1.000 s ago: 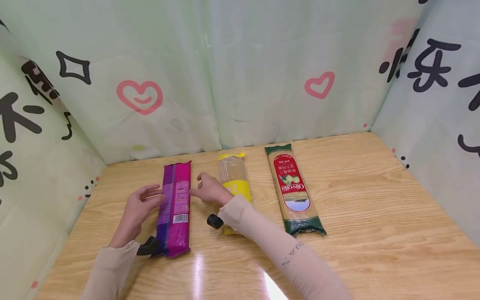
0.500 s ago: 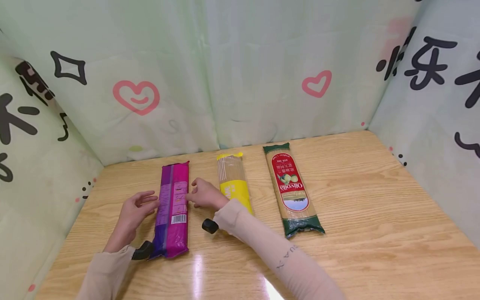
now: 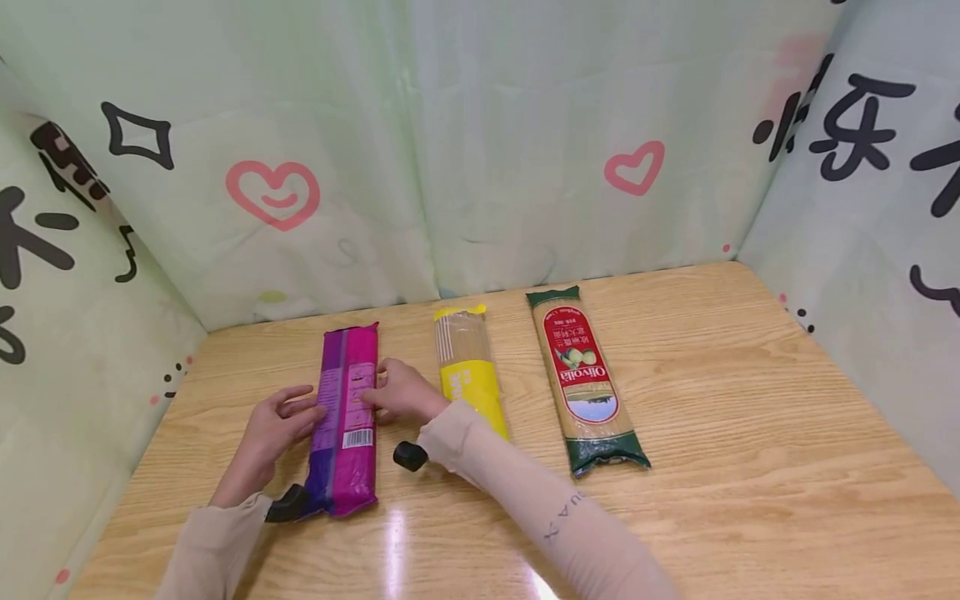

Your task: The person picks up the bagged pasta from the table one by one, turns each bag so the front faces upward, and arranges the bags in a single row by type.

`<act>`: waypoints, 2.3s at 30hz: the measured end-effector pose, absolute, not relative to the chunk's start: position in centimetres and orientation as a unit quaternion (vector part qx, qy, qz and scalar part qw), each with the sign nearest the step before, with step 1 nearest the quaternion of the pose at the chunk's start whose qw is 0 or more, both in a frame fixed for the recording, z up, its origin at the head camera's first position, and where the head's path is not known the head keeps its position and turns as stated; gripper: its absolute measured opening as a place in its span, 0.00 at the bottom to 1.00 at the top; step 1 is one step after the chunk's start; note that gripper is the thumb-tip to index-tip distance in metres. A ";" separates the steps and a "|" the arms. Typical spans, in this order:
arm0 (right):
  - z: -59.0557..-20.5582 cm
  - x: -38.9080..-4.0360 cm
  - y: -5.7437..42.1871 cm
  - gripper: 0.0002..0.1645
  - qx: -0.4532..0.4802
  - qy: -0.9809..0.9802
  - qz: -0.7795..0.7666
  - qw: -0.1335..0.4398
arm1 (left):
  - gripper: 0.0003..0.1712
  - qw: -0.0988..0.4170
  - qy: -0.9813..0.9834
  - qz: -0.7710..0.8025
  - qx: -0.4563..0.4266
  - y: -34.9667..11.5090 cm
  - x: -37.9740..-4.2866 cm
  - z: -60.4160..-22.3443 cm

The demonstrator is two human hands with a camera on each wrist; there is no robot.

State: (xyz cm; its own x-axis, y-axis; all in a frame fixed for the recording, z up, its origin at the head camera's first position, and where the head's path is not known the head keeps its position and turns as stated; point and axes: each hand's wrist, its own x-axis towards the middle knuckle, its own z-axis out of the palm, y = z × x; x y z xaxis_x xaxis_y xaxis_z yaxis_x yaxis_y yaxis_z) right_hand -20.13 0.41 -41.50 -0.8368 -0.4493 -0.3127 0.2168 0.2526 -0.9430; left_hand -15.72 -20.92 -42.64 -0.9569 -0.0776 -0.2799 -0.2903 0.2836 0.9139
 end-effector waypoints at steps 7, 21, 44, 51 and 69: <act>-41.6 -20.3 0.1 0.33 -0.064 0.737 -0.611 0.283 | 0.35 0.093 0.805 0.574 -0.116 -20.8 -15.8 -42.6; -41.3 -20.3 -0.4 0.31 -0.065 0.755 -0.589 0.282 | 0.35 0.096 0.815 0.558 -0.122 -20.7 -16.0 -42.8; -41.8 -20.1 -0.8 0.27 -0.074 0.759 -0.591 0.263 | 0.34 0.099 0.808 0.565 -0.131 -20.8 -15.9 -42.7; -41.5 -20.0 -0.9 0.27 -0.079 0.759 -0.591 0.261 | 0.34 0.096 0.799 0.579 -0.136 -20.6 -15.9 -42.3; -39.5 -19.7 0.2 0.31 -0.077 0.738 -0.621 0.252 | 0.35 0.101 0.770 0.619 -0.115 -19.5 -15.7 -40.1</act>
